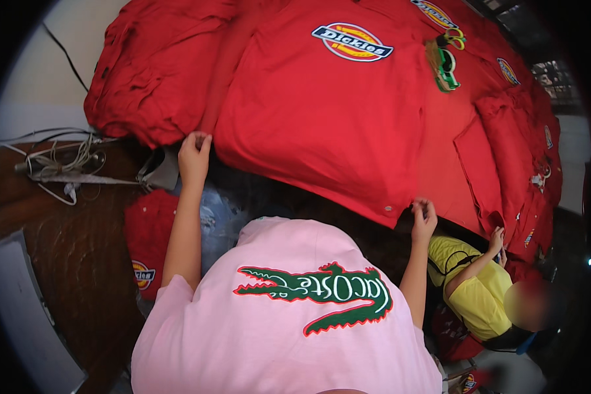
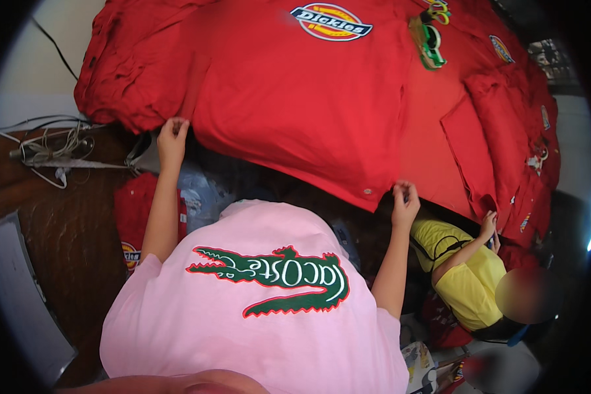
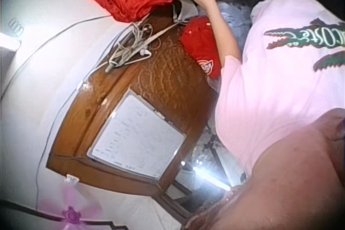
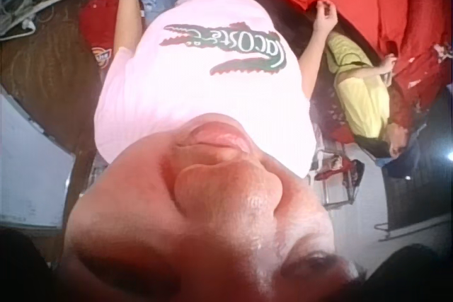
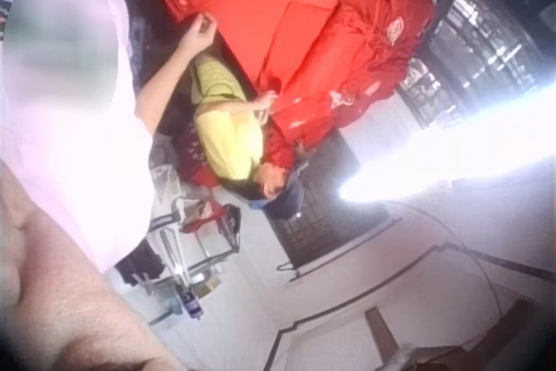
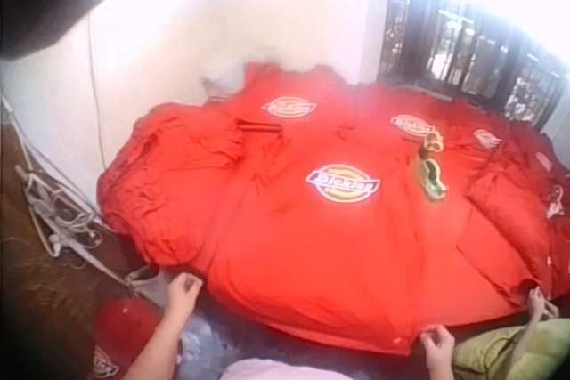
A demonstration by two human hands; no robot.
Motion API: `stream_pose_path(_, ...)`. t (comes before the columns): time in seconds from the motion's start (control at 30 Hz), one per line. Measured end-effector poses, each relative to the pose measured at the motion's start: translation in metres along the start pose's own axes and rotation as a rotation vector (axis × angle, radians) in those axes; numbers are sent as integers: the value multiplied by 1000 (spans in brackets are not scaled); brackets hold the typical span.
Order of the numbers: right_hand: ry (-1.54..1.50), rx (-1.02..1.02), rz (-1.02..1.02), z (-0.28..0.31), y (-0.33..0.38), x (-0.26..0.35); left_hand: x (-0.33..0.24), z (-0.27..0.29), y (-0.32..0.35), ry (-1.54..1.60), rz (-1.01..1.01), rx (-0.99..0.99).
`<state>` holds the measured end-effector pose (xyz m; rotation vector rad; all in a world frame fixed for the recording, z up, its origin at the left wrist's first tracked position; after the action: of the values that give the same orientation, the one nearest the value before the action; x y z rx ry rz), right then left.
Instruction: The person picks up, trims threads from, and folds red t-shirts using small cutters and shears on a large table.
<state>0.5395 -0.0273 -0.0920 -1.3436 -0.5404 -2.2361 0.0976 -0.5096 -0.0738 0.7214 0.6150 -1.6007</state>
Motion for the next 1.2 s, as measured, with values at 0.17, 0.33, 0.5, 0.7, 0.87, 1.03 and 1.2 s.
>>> stream_pose_path(0.17, 187, -190, 92, -36, -93, 30, -64, -54, -82, -100, -234, -29)
stream_pose_path(0.33, 603, -171, 146, -93, -103, 97, -61, -72, -102, -336, -335, -68)
stream_pose_path(0.5, 152, -121, 89, -84, -68, 101, -33, -58, -91, -72, -195, 71)
stream_pose_path(0.7, -115, 200, -266, -66, -12, 75, -29, -23, -49, 248, -157, 99)
stream_pose_path(0.87, 14, 516, -551, -46, 14, 65, 42, 40, -16, 120, 95, 323)
stream_pose_path(1.03, 19, 88, -259, -20, -36, 12, 30, 33, -21, -215, 13, 476)
stream_pose_path(1.2, 721, -212, 127, -9, -142, 0, -73, -14, -107, 33, -298, 121)
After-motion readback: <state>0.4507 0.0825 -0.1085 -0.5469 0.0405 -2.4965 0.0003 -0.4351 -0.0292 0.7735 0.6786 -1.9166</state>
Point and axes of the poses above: each hand's wrist, its own y-axis away from the middle knuckle, its own z-axis out of the back of the hand, x = y × z, the point moved 3 cm from there along -y, towards the middle knuckle, and after that the axes turned 5 degrees about y, right-handed, at the moved point
